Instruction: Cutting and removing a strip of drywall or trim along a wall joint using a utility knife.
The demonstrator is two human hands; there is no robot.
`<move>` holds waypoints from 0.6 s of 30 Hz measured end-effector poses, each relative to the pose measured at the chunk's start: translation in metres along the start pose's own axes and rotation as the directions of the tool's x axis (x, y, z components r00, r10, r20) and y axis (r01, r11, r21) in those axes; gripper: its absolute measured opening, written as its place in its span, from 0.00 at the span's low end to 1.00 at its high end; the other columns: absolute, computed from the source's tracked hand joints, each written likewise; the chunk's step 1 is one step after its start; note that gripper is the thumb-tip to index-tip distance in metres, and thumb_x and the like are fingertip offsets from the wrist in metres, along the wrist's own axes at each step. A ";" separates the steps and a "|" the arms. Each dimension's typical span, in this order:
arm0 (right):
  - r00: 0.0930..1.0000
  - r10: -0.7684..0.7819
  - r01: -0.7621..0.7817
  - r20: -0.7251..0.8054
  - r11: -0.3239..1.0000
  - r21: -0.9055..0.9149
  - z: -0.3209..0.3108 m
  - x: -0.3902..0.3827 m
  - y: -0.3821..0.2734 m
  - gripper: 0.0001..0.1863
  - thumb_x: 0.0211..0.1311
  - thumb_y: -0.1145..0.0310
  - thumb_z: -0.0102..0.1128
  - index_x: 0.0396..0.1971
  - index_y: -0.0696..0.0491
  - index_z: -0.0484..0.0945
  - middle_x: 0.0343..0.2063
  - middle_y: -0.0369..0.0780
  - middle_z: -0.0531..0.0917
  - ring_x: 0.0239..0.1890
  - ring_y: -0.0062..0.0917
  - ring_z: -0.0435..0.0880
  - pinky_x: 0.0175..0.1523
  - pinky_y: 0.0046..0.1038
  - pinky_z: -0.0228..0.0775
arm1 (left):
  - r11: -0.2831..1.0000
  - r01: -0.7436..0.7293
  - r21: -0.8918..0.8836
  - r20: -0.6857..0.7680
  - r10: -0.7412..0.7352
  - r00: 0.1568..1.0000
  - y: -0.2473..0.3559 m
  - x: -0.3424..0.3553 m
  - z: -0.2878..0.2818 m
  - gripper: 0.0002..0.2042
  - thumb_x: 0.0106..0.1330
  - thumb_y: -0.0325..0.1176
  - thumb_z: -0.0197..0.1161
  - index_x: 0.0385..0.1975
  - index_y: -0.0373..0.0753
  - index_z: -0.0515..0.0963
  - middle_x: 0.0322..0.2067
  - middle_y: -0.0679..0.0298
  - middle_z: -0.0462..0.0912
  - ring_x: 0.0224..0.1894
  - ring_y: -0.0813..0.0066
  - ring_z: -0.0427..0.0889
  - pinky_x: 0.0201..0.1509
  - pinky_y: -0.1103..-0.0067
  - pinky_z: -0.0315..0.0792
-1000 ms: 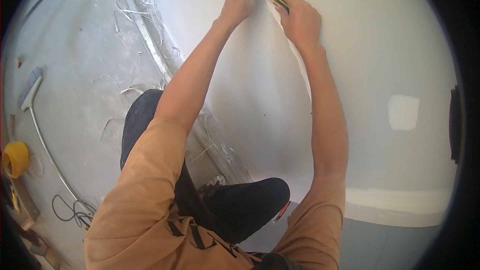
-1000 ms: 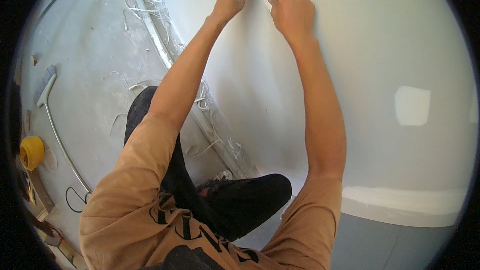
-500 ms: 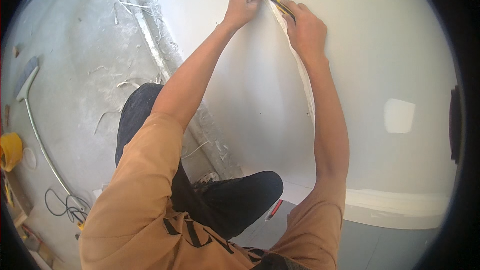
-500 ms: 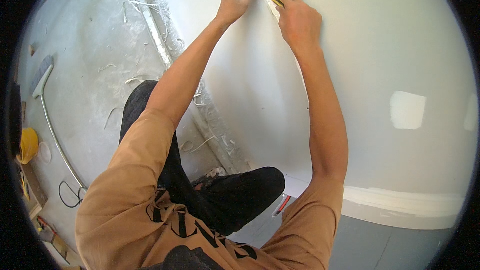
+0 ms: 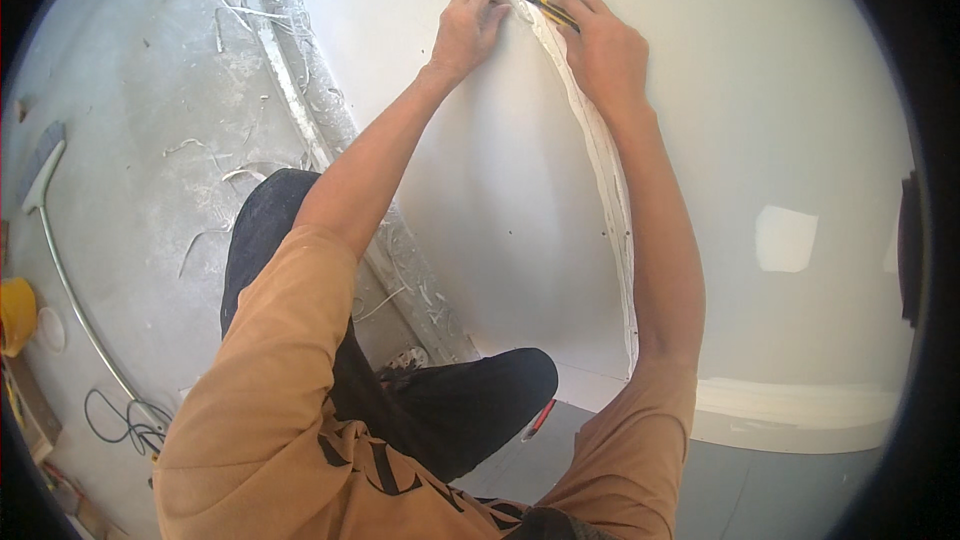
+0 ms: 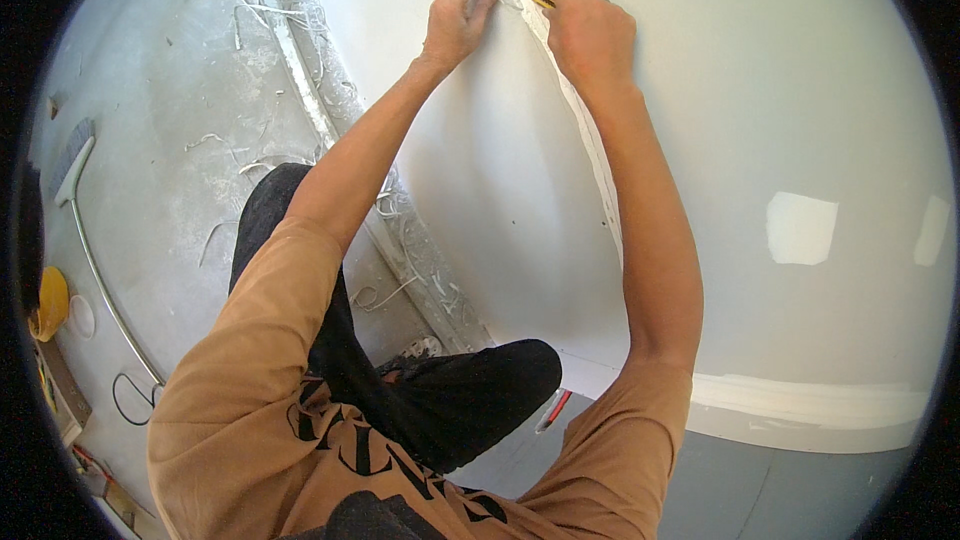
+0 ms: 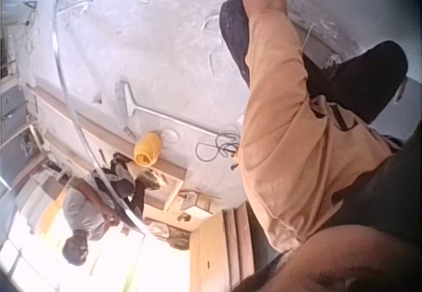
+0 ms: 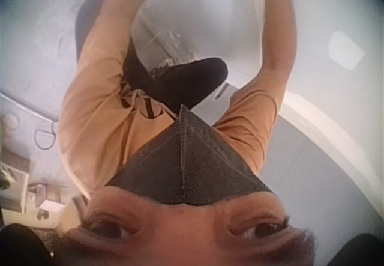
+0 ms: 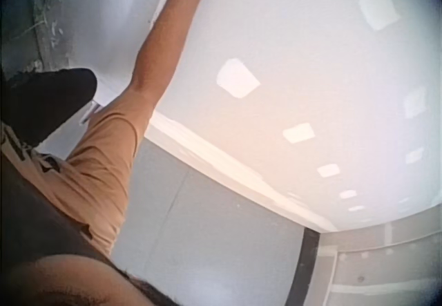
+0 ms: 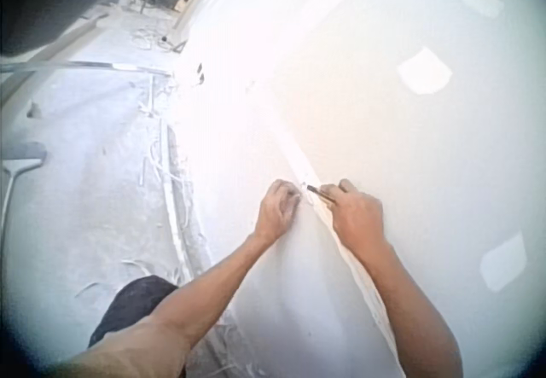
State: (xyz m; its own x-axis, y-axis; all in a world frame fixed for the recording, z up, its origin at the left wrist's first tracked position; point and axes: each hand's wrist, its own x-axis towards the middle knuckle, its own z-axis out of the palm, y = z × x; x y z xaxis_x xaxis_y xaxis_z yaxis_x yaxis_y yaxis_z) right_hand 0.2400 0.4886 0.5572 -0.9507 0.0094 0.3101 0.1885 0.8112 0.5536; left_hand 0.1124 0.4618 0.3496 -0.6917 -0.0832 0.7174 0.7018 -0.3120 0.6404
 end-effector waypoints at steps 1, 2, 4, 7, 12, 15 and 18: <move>1.000 -0.019 0.020 -0.011 0.999 0.045 -0.001 0.000 0.001 0.16 0.73 0.66 0.68 0.57 0.37 0.88 0.40 0.33 0.87 0.35 0.37 0.89 0.38 0.39 0.81 | 0.999 0.041 -0.035 -0.026 -0.042 0.999 -0.001 0.001 0.000 0.06 0.72 0.23 0.72 0.44 0.33 0.85 0.48 0.56 0.86 0.49 0.59 0.89 0.55 0.68 0.84; 0.999 -0.038 0.040 -0.024 0.995 0.089 -0.001 0.001 0.002 0.16 0.72 0.67 0.68 0.57 0.38 0.88 0.40 0.34 0.87 0.35 0.37 0.90 0.38 0.39 0.82 | 0.998 0.041 -0.037 -0.026 -0.042 0.999 -0.002 0.003 -0.001 0.06 0.72 0.23 0.72 0.44 0.33 0.85 0.48 0.56 0.86 0.49 0.59 0.89 0.55 0.68 0.84; 1.000 -0.016 0.017 -0.019 0.996 0.089 -0.003 0.000 0.003 0.16 0.73 0.67 0.67 0.57 0.39 0.88 0.41 0.34 0.87 0.35 0.37 0.90 0.39 0.39 0.82 | 0.998 0.026 -0.062 0.024 -0.025 0.999 -0.004 0.004 -0.003 0.06 0.72 0.22 0.70 0.45 0.31 0.83 0.47 0.55 0.86 0.49 0.59 0.90 0.55 0.69 0.84; 1.000 -0.003 0.006 -0.030 0.996 0.084 -0.001 -0.001 0.000 0.15 0.73 0.66 0.67 0.57 0.39 0.88 0.41 0.34 0.87 0.36 0.37 0.90 0.39 0.39 0.82 | 0.991 0.065 -0.115 0.012 -0.064 0.998 -0.007 0.004 -0.005 0.05 0.73 0.22 0.69 0.44 0.31 0.83 0.46 0.54 0.86 0.48 0.59 0.89 0.55 0.70 0.84; 1.000 0.008 -0.006 -0.025 0.997 0.078 0.000 0.001 -0.002 0.15 0.74 0.65 0.68 0.57 0.39 0.88 0.42 0.34 0.87 0.36 0.37 0.90 0.39 0.40 0.81 | 0.989 0.064 -0.134 -0.046 -0.071 0.996 -0.005 0.004 -0.004 0.05 0.74 0.22 0.67 0.46 0.31 0.83 0.46 0.54 0.86 0.47 0.60 0.89 0.56 0.70 0.84; 0.997 -0.010 0.016 -0.073 0.996 0.083 0.001 0.000 -0.001 0.14 0.74 0.64 0.68 0.56 0.39 0.88 0.42 0.34 0.87 0.36 0.38 0.90 0.38 0.40 0.81 | 0.975 0.108 -0.192 -0.082 -0.125 0.989 -0.001 0.007 -0.001 0.07 0.74 0.22 0.67 0.48 0.31 0.83 0.45 0.54 0.86 0.47 0.61 0.89 0.56 0.69 0.84; 0.999 0.008 -0.005 -0.037 0.997 0.079 -0.002 0.002 -0.005 0.14 0.73 0.64 0.69 0.56 0.39 0.89 0.41 0.34 0.87 0.36 0.38 0.90 0.38 0.40 0.81 | 0.971 0.127 -0.205 -0.102 -0.150 0.983 -0.001 0.009 -0.002 0.08 0.74 0.22 0.67 0.50 0.31 0.83 0.45 0.54 0.86 0.47 0.62 0.89 0.56 0.70 0.84</move>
State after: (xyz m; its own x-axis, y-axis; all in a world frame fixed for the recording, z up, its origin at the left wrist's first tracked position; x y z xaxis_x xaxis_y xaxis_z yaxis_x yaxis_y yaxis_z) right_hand 0.2381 0.4836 0.5564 -0.9393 -0.0056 0.3430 0.1734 0.8550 0.4889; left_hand 0.1052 0.4591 0.3548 -0.8029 -0.1310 0.5815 0.5583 -0.5071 0.6566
